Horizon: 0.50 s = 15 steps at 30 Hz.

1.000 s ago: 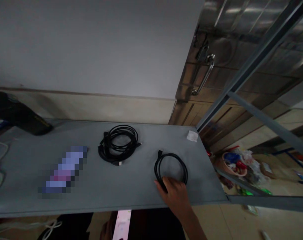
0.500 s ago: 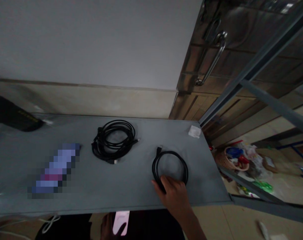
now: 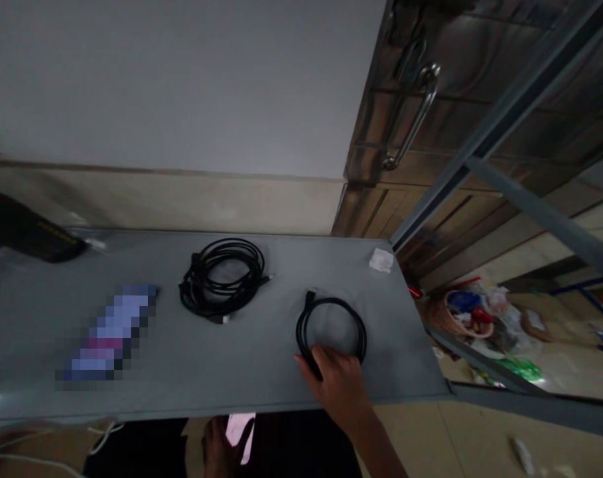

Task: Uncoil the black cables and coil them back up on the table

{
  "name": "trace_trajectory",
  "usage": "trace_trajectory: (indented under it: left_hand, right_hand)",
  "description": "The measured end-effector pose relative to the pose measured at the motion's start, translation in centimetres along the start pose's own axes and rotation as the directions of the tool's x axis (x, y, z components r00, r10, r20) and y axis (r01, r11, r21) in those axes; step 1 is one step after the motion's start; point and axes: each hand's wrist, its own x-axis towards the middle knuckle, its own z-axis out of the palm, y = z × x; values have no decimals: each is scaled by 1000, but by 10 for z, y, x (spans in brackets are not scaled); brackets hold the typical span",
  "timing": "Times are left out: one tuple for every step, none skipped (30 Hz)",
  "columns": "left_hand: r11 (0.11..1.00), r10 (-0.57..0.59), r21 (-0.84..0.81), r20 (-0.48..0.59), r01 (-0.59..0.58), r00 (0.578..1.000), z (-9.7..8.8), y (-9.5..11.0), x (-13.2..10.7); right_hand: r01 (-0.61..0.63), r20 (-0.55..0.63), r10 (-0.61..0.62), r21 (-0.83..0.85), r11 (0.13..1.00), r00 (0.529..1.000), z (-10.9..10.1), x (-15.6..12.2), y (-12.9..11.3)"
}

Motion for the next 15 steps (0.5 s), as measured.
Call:
trace_trajectory:
  left_hand:
    - [1000,-2,-6,-7,2,1000,1,1,1]
    - [1000,-3,-11,-16,3,1000,3,1,3]
    - [1000,-3,-17,-24,3,1000,4,0,5]
    - [1000,-1,-22,-27,0,1000,4,-1,6]
    - [1000,2,-28,-27,-3,1000,4,-3,8]
    - [999,1,-41,-30,-2,1000,4,-4,10]
    - [998,-3,-60,-36,1,999,2,-6,12]
    - [996,-7,-87,-39,4,999,0,-7,13]
    - [992,-10,-124,-37,6,999,-4,-7,14]
    - [985,-14,-172,-31,9,999,-9,-6,15]
    - [974,-24,-224,-26,17,999,-15,-4,15]
    - [961,-34,-275,-17,28,999,-22,0,13]
    - [947,-42,-320,-5,38,999,-31,5,11]
    - [933,-50,-357,5,49,999,-42,12,7]
    - [923,-34,-383,29,43,999,-53,20,3]
  right_hand:
    - [-1,-12,1,2,1000,1000,2,-1,1]
    - [-2,-20,2,5,1000,1000,3,-1,1]
    - [-3,-24,4,7,1000,1000,5,-2,1]
    - [-6,-21,6,5,1000,1000,7,-3,2]
    - [-12,-12,12,1,1000,1000,8,-4,2]
    - [-18,-7,18,-4,1000,1000,10,-5,2]
    - [-25,-11,24,-9,1000,1000,11,-5,3]
    - [-28,-16,27,-12,1000,999,12,-5,3]
    - [-27,-20,26,-13,1000,999,12,-5,3]
    - [-23,-26,23,-11,1000,999,12,-5,4]
    - [-18,-33,18,-6,1000,999,11,-4,4]
    - [-13,-35,13,4,1000,999,9,-4,5]
    - [-9,-30,10,23,1000,1000,7,-4,5]
    - [-11,-24,13,51,999,1000,5,-5,4]
    - [-23,-25,25,86,996,999,2,-6,3]
